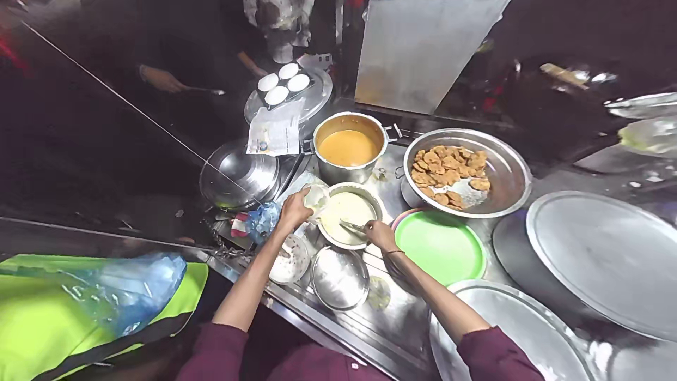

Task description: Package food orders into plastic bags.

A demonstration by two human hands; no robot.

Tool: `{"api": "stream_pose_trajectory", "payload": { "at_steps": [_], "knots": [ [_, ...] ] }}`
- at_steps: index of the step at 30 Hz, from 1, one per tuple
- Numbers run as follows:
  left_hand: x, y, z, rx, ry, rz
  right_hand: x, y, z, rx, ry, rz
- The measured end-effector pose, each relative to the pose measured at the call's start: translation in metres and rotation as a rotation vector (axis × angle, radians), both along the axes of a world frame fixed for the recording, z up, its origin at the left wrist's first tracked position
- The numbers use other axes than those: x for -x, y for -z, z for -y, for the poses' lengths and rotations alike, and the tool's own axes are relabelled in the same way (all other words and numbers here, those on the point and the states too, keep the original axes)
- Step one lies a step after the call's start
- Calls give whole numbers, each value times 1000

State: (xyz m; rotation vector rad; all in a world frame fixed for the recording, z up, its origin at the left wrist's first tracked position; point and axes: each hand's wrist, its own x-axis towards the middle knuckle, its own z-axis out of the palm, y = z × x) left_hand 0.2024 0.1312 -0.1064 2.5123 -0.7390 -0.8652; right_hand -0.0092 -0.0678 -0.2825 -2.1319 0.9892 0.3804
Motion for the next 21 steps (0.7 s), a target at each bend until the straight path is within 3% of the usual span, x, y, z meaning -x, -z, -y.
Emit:
{"api": "stream_pose_trajectory", "payload": {
  "at_steps": [9,13,21],
  "knots": [
    [9,11,-16,61,-85,19,52,4,1,-208,199,248],
    [26,-6,-20,63,-92,-7,76,-3,8,-200,208,292],
    [13,15,-12,4,33,107,94,-46,26,-240,259,394]
  ]
}}
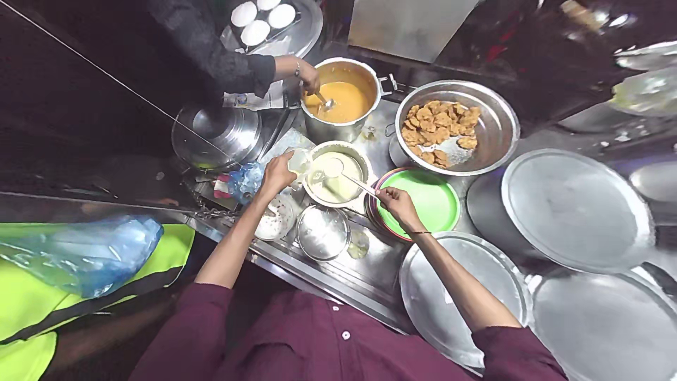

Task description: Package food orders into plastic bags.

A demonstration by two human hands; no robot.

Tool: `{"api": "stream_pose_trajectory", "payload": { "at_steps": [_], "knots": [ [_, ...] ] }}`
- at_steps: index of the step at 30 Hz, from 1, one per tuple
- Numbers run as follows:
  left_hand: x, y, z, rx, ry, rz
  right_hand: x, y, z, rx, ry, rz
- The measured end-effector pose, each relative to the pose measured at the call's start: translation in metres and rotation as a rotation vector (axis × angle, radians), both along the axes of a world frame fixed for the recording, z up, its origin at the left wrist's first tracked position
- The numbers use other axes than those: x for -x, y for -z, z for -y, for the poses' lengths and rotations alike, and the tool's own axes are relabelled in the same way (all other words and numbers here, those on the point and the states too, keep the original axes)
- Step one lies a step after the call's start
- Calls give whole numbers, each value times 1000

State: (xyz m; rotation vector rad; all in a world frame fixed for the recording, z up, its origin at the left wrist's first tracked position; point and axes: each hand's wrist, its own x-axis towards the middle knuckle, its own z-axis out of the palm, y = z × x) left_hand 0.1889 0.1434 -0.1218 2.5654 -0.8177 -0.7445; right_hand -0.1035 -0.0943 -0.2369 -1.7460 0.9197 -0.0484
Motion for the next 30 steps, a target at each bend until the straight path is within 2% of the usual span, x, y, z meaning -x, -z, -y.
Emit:
{"api": "stream_pose_trajectory", "payload": {
  "at_steps": [6,11,13,16,18,19,21,24,26,28,30],
  "knots": [
    [-6,12,17,-24,88,54,-5,-66,7,83,17,5],
    [1,14,27,18,70,-18,-18,-96,-6,181,-39,-33],
    [14,6,23,114,-8,-113,-24,-104,-22,354,-134,-53],
    [26,0,15,249,-106,-265,-27,-101,-56,931,-255,44],
    [27,-4,16,297,-137,-325,-28,-96,-64,1160,-272,103],
    [26,-7,17,305,-145,-334,-28,-94,-62,1166,-246,123],
    [24,-9,14,306,-160,-336,-23,-90,-52,1040,-171,152],
    [17,-9,9,275,-171,-299,-13,-85,-27,639,-72,98],
    [12,-7,7,247,-163,-259,-8,-69,-8,451,-28,31],
    [10,-4,7,210,-164,-222,-6,-50,2,455,-49,-116],
    [7,-3,11,175,-167,-213,-10,-34,0,560,-137,-288]
  ]
}}
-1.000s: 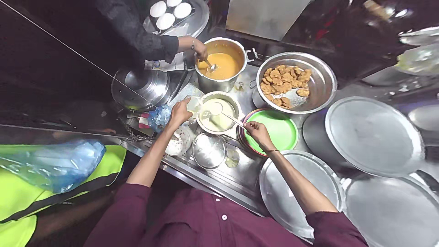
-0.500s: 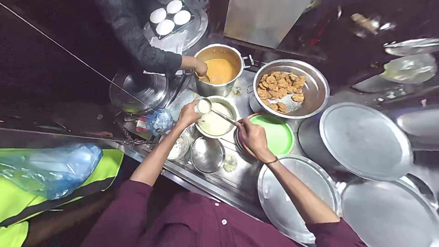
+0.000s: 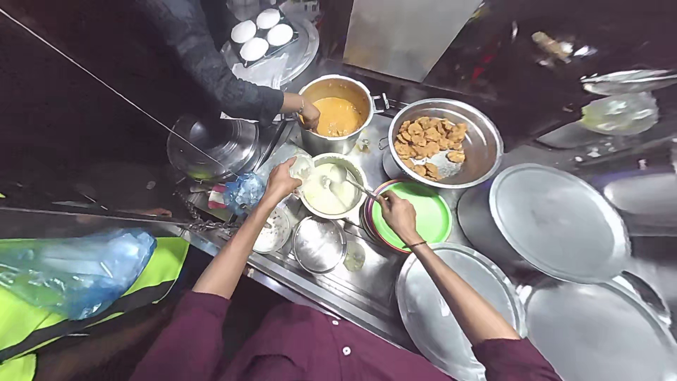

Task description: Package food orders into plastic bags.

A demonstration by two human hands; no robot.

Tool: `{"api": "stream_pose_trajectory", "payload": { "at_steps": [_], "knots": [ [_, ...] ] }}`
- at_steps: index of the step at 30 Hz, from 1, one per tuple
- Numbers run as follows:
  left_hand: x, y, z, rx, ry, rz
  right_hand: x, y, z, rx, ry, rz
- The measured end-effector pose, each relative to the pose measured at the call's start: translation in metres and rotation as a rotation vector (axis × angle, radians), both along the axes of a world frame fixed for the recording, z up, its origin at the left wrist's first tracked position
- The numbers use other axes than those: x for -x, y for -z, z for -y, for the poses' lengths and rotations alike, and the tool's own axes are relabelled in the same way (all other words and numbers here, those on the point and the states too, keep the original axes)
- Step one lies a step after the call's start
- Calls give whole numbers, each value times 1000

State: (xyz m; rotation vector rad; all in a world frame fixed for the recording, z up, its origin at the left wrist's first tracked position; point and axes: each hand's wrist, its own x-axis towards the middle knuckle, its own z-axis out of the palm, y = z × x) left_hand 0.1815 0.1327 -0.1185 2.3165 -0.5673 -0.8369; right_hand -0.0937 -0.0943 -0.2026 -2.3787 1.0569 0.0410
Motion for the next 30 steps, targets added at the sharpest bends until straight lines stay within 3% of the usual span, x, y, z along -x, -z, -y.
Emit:
{"api": "stream_pose_trajectory", "payload": {
  "at_steps": [3,6,13,17,24,30],
  "knots": [
    [-2,1,4,-39,10,11,-13,20,-20,184,-122,-151],
    [-4,5,4,-38,7,16,-26,46,-37,304,-225,-145],
    [-8,6,1,-34,5,-7,-62,66,-49,7,-146,-236],
    [-7,5,3,-37,23,-1,-63,84,-41,-231,-68,-152],
    [-9,0,0,-41,20,25,-49,91,-32,-461,38,20],
    [-16,3,-1,-49,28,44,-26,85,-24,-531,113,185]
  ]
}}
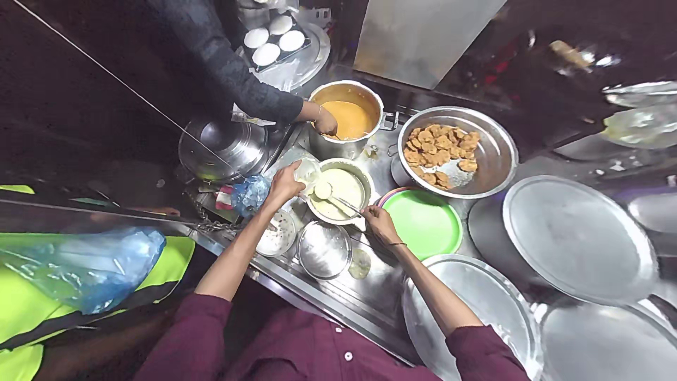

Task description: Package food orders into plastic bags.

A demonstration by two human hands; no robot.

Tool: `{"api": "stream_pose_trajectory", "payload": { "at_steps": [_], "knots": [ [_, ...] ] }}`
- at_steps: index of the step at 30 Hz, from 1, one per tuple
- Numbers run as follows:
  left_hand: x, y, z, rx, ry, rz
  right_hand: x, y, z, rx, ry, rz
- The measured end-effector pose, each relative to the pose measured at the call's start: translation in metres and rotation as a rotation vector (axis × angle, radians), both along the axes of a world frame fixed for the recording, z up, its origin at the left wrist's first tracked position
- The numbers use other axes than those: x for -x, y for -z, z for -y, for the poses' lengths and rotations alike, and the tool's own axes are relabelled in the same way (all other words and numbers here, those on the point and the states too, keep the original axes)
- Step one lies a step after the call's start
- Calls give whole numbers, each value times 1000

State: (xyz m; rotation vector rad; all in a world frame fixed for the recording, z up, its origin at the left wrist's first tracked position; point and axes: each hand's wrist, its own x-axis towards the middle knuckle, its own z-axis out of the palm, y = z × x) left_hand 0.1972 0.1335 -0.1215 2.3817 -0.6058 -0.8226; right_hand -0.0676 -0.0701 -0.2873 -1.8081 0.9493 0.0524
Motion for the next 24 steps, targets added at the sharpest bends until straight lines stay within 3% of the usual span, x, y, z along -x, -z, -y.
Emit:
{"api": "stream_pose_trajectory", "payload": {
  "at_steps": [14,24],
  "knots": [
    [1,-1,13,-60,27,-5,27,-37,25,-7,81,147],
    [0,6,14,-68,48,-2,16,-102,27,28,71,187]
  ]
}}
